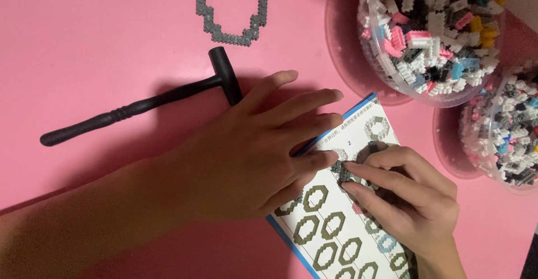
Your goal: The person assembles small plastic beads into a hexagonal ring by hand, following a printed instruction booklet. They repeatedly pick beads from containers, connect them to the growing structure, and compare the assembly to the guide.
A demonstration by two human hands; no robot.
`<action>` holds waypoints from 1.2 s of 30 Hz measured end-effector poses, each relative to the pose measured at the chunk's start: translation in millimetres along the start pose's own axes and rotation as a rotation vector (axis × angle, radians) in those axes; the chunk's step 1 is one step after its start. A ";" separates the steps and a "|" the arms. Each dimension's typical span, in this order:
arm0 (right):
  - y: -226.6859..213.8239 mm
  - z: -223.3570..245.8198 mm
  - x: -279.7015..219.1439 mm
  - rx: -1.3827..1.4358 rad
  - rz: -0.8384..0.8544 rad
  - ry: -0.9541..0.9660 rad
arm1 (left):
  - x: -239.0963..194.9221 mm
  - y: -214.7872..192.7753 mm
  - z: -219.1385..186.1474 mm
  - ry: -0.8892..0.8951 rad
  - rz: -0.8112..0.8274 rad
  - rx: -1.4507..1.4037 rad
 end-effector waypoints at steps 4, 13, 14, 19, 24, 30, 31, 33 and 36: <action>2.8 2.3 -0.2 0.027 -0.028 -0.018 | 0.2 0.5 0.4 0.007 -0.014 -0.017; 3.1 2.9 1.3 0.008 -0.019 -0.021 | 1.6 -3.2 0.2 0.028 -0.033 -0.016; 2.5 1.9 1.1 0.008 -0.025 -0.021 | 1.3 -2.6 0.3 0.021 -0.021 -0.005; 4.6 3.5 1.9 0.014 -0.019 -0.023 | 2.1 -2.3 -0.1 0.018 -0.022 0.023; 4.0 6.0 0.9 0.011 -0.033 -0.020 | 1.8 -2.2 -0.3 0.008 -0.067 -0.028; 4.2 4.1 1.0 0.011 -0.019 -0.021 | 1.1 -1.3 0.5 0.028 -0.048 0.012; 4.2 3.9 1.4 0.011 -0.019 -0.020 | 1.3 -2.2 0.5 0.028 -0.048 0.011; 4.5 3.5 2.0 0.020 -0.007 -0.025 | 1.9 -3.6 0.5 0.028 -0.047 -0.008; 4.3 2.8 0.6 -0.007 -0.011 -0.019 | 2.0 -3.7 0.3 0.029 -0.080 -0.031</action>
Point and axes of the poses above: each hand's wrist, its own x-axis towards the middle knuckle, its own y-axis out of the palm, z = x × y, the point moved 3 cm from there along x, towards the middle knuckle, and after that the axes turned 8 degrees about y, right-handed, at the moved point
